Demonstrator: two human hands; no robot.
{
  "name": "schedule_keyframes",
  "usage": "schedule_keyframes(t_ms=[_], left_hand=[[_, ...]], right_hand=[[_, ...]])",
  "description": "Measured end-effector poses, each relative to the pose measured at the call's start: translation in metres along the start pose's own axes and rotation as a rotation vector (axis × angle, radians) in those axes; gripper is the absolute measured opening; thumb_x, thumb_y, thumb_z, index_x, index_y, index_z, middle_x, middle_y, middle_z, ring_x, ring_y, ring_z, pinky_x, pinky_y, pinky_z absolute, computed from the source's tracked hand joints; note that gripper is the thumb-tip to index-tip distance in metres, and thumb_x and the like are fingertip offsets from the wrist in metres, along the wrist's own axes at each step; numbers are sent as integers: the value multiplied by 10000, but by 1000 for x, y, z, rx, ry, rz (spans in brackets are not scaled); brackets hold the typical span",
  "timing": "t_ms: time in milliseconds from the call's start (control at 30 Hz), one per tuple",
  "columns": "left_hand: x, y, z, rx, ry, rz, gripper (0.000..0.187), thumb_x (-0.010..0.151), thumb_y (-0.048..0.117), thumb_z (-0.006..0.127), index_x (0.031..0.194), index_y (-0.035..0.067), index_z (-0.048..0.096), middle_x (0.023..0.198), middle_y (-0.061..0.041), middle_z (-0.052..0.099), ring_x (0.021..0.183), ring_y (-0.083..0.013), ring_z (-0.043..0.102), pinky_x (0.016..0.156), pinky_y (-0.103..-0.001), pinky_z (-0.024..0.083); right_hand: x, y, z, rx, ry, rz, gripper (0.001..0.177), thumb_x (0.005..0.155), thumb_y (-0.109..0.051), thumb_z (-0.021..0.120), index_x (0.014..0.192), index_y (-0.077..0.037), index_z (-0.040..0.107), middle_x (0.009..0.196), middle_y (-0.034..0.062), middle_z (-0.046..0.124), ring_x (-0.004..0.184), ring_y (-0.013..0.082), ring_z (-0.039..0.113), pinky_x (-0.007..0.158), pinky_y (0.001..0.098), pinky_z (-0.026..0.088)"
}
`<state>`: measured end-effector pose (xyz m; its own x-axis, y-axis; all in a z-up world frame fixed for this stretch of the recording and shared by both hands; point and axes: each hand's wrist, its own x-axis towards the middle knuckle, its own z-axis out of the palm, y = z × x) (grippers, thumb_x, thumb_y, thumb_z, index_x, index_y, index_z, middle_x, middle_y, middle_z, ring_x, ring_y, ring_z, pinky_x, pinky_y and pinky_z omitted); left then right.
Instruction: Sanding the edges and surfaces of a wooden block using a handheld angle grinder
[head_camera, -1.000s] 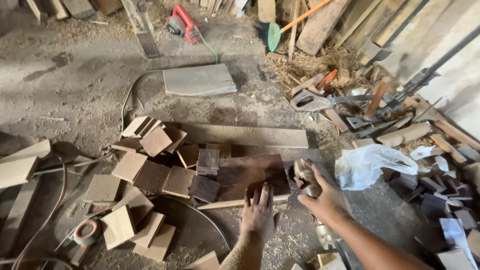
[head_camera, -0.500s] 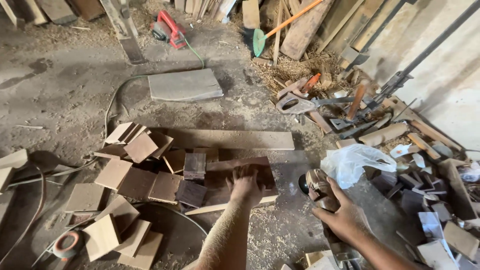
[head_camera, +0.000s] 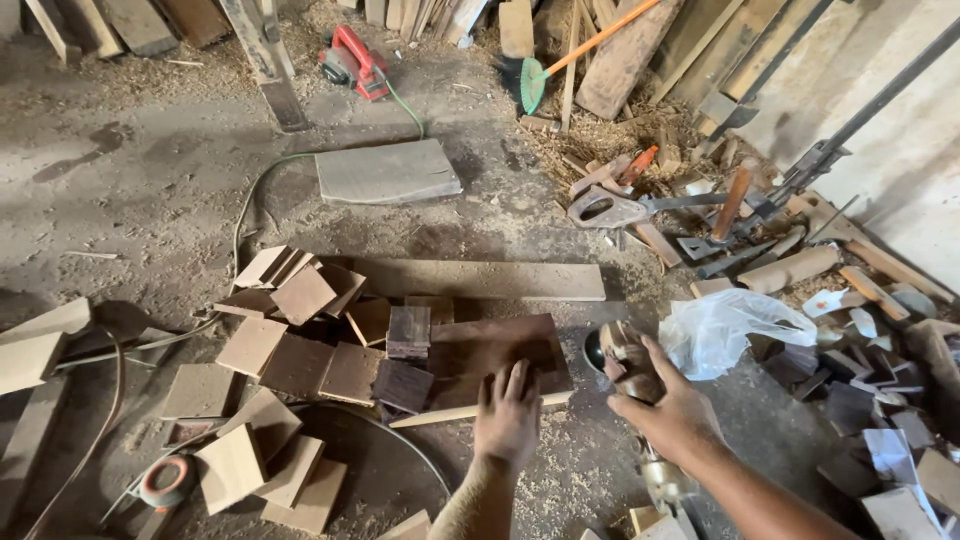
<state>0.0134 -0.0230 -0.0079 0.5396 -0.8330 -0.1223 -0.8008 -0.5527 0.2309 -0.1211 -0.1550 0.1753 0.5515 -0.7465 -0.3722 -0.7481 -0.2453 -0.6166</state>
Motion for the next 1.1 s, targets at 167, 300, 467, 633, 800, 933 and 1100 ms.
schedule_keyframes(t_ms=[167,300,467,633,800,933,1100], left_hand=[[-10,10,-3,-11,102,-26,695,1070,480,362,1632,142,134,1687,-185,134,1462,-405,281,1177,-669,204],[12,4,74,259,631,-35,903,915,594,399,1599,58,153,1656,-237,155,1456,-449,213,1220,-648,111],[0,12,48,295,871,-86,1109,738,571,440,1630,19,80,1692,-206,95,1552,-375,100,1318,-560,29],[-2,11,48,266,860,-52,1060,776,553,402,1630,19,70,1690,-229,79,1531,-391,109,1312,-580,25],[-2,11,49,332,833,-106,1268,656,628,519,1634,-24,43,1676,-246,87,1518,-378,130,1312,-542,36],[-9,12,30,-117,175,-22,1008,966,374,646,1606,-24,-23,1648,-340,75,1528,-471,62,1213,-644,-13],[-3,8,59,249,778,-37,1089,801,591,449,1614,-35,82,1641,-289,121,1535,-434,107,1300,-627,11]], right_hand=[[-4,-29,15,-128,-40,2,1094,801,-310,767,1651,-358,79,1237,121,710,688,208,741,526,304,603],[8,-32,33,-302,50,-142,1067,728,-413,766,1631,-333,203,1459,101,476,799,204,718,569,268,612],[18,-30,45,-285,9,-141,1058,751,-384,728,1657,-336,185,1000,81,776,657,198,711,550,273,568],[24,-33,53,-267,-35,-111,1060,778,-354,730,1662,-335,145,1148,91,734,693,183,711,531,245,567],[31,-29,60,-304,-13,-164,1058,750,-378,727,1655,-312,183,1072,72,751,657,172,695,487,239,537],[33,-27,63,-319,9,-203,1054,717,-391,736,1643,-343,237,1089,62,761,741,210,725,589,297,570],[29,-36,62,-175,-39,-200,1062,740,-227,741,1651,-292,198,1171,115,726,585,161,631,427,235,486]])
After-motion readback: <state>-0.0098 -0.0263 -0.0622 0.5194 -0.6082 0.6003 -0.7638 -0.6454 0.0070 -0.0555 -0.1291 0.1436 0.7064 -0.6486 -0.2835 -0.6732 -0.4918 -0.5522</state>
